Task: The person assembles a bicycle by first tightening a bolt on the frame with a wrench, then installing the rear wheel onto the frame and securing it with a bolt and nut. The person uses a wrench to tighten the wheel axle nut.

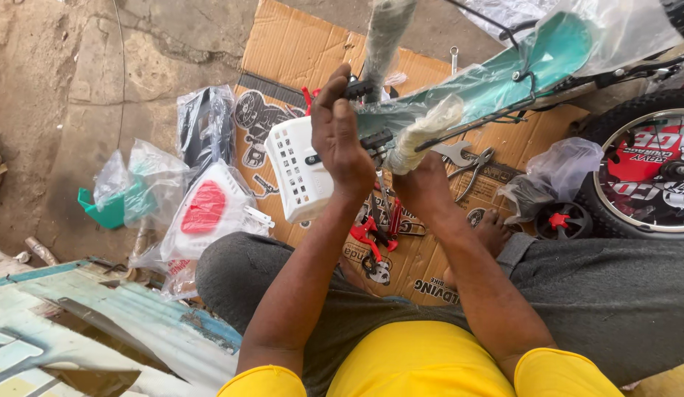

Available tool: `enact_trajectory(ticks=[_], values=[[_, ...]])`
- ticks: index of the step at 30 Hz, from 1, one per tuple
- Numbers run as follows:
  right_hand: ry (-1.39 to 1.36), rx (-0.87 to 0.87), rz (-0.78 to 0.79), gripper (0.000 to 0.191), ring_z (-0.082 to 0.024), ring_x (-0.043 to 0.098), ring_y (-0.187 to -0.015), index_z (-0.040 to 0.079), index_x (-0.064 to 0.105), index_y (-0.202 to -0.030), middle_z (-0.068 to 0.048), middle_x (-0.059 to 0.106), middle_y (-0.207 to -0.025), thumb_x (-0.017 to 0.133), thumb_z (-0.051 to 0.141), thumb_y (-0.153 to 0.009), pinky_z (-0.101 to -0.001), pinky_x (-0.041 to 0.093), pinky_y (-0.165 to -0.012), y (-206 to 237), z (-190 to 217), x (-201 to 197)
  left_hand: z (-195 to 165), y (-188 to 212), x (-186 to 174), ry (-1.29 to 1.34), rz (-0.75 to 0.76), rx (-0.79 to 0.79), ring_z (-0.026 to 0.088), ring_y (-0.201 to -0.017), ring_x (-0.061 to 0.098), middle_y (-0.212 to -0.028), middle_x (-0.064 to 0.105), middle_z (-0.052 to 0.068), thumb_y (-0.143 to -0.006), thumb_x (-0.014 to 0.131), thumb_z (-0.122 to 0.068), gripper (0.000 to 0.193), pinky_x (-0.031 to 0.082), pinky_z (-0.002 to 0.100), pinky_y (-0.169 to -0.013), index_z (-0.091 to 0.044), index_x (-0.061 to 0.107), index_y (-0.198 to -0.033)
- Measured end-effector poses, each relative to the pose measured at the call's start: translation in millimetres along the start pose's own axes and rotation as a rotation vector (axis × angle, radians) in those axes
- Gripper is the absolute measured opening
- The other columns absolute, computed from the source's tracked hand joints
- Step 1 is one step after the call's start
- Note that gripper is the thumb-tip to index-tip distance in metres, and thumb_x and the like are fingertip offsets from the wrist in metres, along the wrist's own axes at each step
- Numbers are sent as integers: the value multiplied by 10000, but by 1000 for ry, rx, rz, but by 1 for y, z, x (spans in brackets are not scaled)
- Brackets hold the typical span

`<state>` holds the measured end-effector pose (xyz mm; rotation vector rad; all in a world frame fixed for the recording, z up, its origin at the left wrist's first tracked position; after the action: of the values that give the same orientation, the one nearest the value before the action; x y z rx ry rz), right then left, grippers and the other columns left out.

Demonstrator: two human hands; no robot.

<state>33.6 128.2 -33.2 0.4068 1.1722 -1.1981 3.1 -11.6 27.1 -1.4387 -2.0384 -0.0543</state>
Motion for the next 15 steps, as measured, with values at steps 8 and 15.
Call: enact_trajectory(ticks=[8, 15], values=[[-351, 125, -327, 80, -307, 695, -683, 23, 651, -918, -127, 682, -768, 646, 81, -974, -411, 534, -595, 10, 10, 26, -10, 4, 15, -352, 52, 108, 309, -1464, 454, -1606, 414, 248, -1000, 611, -14, 497, 363, 393, -1274, 62, 432, -1457], [-257, 151, -49, 86, -352, 707, -806, 31, 699, -973, -173, 720, -876, 615, 49, -961, -440, 564, -670, -9, 7, -24, -11, 2, 17, -385, 44, 104, 326, -1480, 487, -1567, 447, 256, -950, 601, 35, 458, 413, 434, -1265, 49, 480, -1392]])
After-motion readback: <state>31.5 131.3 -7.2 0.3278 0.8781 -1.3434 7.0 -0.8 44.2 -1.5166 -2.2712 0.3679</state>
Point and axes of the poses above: each hand's wrist, its own y-axis away from the middle knuckle, its own x-axis out of the palm, z = x × y, the point moved 2 cm from there along -y, towards the middle knuckle
